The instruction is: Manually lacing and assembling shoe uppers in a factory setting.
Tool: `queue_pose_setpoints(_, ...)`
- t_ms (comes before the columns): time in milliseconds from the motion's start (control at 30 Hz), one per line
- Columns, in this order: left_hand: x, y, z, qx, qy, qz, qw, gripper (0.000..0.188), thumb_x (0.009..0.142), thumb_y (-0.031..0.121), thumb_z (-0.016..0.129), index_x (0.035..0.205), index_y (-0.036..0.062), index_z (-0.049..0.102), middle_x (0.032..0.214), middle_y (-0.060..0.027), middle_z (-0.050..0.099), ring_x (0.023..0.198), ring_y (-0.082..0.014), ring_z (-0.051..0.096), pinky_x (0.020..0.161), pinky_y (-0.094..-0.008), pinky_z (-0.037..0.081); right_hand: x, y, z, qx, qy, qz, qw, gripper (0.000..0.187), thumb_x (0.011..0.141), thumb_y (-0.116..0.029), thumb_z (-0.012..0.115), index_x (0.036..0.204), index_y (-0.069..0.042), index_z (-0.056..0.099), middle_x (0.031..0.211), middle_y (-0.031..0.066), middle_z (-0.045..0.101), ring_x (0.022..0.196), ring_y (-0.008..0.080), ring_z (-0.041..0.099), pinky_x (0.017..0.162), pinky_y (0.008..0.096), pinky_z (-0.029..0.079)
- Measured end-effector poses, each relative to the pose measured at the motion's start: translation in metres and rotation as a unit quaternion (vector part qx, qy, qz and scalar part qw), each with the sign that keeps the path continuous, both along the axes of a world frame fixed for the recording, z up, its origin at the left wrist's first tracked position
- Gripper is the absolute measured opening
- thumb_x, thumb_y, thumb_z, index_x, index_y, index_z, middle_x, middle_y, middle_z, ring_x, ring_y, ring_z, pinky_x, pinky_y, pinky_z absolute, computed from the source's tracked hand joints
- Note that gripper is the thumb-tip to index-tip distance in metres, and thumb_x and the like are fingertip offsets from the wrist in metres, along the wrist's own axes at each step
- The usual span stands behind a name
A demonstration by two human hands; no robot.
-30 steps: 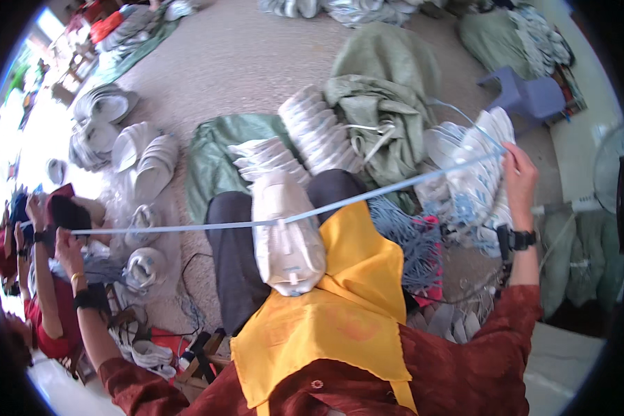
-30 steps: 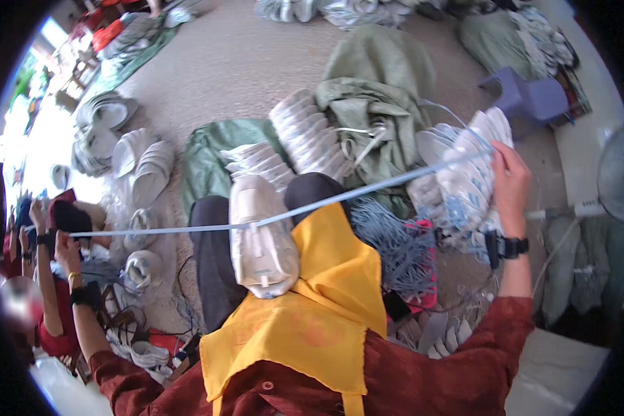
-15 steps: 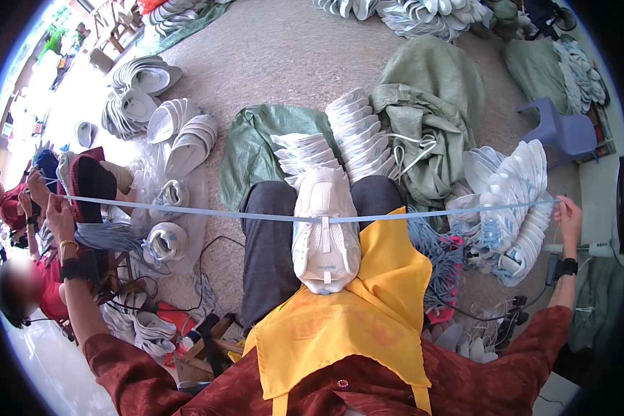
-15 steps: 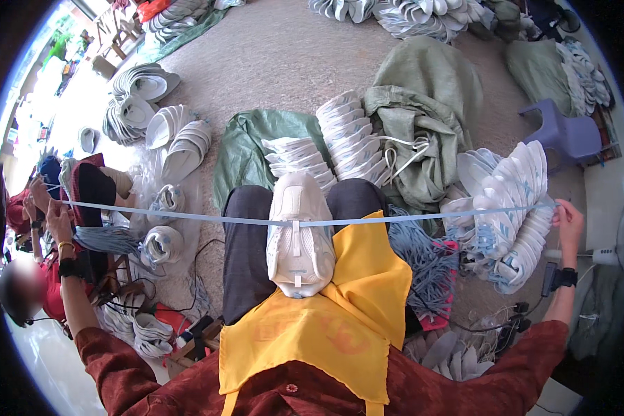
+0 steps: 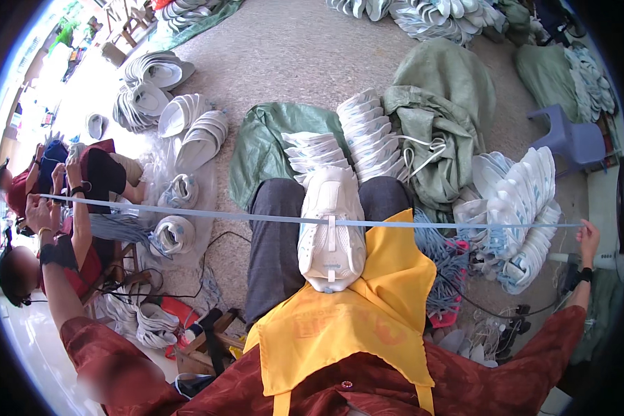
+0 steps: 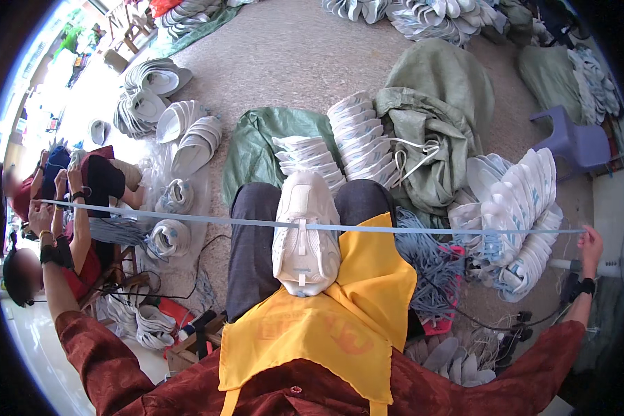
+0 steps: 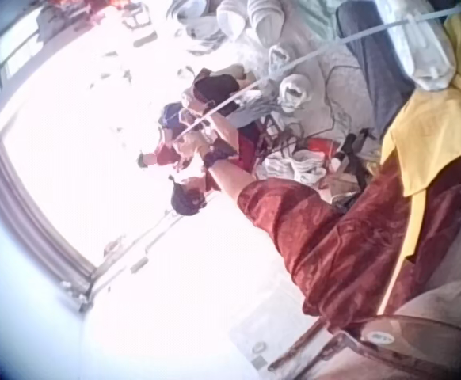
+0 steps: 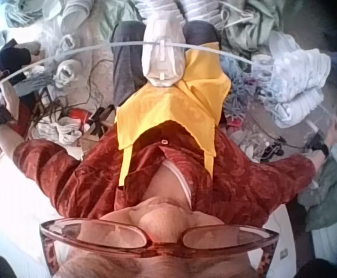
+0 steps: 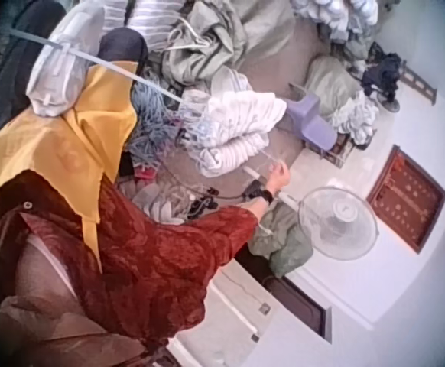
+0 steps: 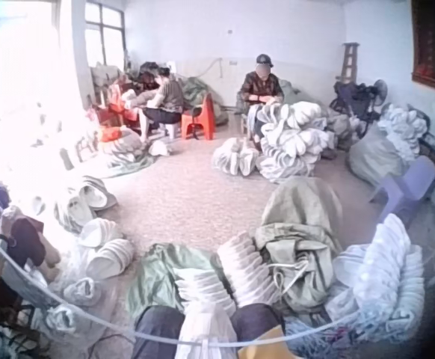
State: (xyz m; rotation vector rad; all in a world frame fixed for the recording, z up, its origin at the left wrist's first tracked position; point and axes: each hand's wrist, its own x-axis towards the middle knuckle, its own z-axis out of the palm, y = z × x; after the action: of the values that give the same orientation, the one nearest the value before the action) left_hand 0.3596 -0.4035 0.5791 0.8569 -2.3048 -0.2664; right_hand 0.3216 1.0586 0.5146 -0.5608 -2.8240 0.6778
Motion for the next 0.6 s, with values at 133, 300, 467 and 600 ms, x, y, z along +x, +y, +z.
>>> queue_pose_setpoints(133, 0.019, 0.049, -0.028, -0.022, -0.053, -0.023, 0.998, 0.012, 0.095, 0.015, 0.067, 0.092, 0.0046, 0.062, 0.079, -0.0086, 0.067, 0.072, -0.0171, 0.066, 0.069, -0.0361, 0.053, -0.031, 0.04, 0.006, 0.02, 0.04, -0.03, 0.999, 0.023, 0.104, -0.003, 0.057, 0.121, -0.004, 0.072, 0.092, 0.0049, 0.07, 0.072, 0.0102, 0.065, 0.06, 0.0244, 0.055)
queue_pose_setpoints(300, -0.03, 0.092, -0.028, -0.056, -0.108, -0.103, 0.987, 0.011, 0.095, 0.014, 0.068, 0.098, 0.004, 0.064, 0.081, -0.0077, 0.069, 0.074, -0.0149, 0.065, 0.069, -0.0336, 0.051, 0.002, 0.068, -0.013, 0.052, 0.009, -0.063, 0.997, 0.016, 0.103, -0.004, 0.059, 0.111, -0.002, 0.072, 0.087, 0.0055, 0.069, 0.067, 0.0112, 0.065, 0.056, 0.0253, 0.054)
queue_pose_setpoints(467, -0.072, 0.122, -0.016, -0.096, -0.157, -0.139, 0.973, 0.014, 0.096, 0.016, 0.066, 0.103, 0.0041, 0.066, 0.083, -0.011, 0.07, 0.076, -0.0209, 0.068, 0.072, -0.0351, 0.052, 0.015, 0.067, -0.008, -0.002, -0.047, -0.091, 0.995, 0.018, 0.105, -0.018, 0.058, 0.097, -0.006, 0.069, 0.076, 0.0039, 0.065, 0.061, 0.0093, 0.062, 0.049, 0.0246, 0.048)
queue_pose_setpoints(600, -0.084, 0.125, -0.008, -0.159, -0.05, -0.121, 0.979, 0.011, 0.098, 0.014, 0.063, 0.1, 0.0039, 0.066, 0.088, -0.0145, 0.072, 0.081, -0.025, 0.071, 0.074, -0.0394, 0.053, -0.057, 0.027, 0.012, 0.004, -0.041, -0.062, 0.997, 0.023, 0.106, -0.023, 0.058, 0.093, -0.007, 0.068, 0.077, 0.0038, 0.066, 0.063, 0.0079, 0.061, 0.052, 0.024, 0.048)
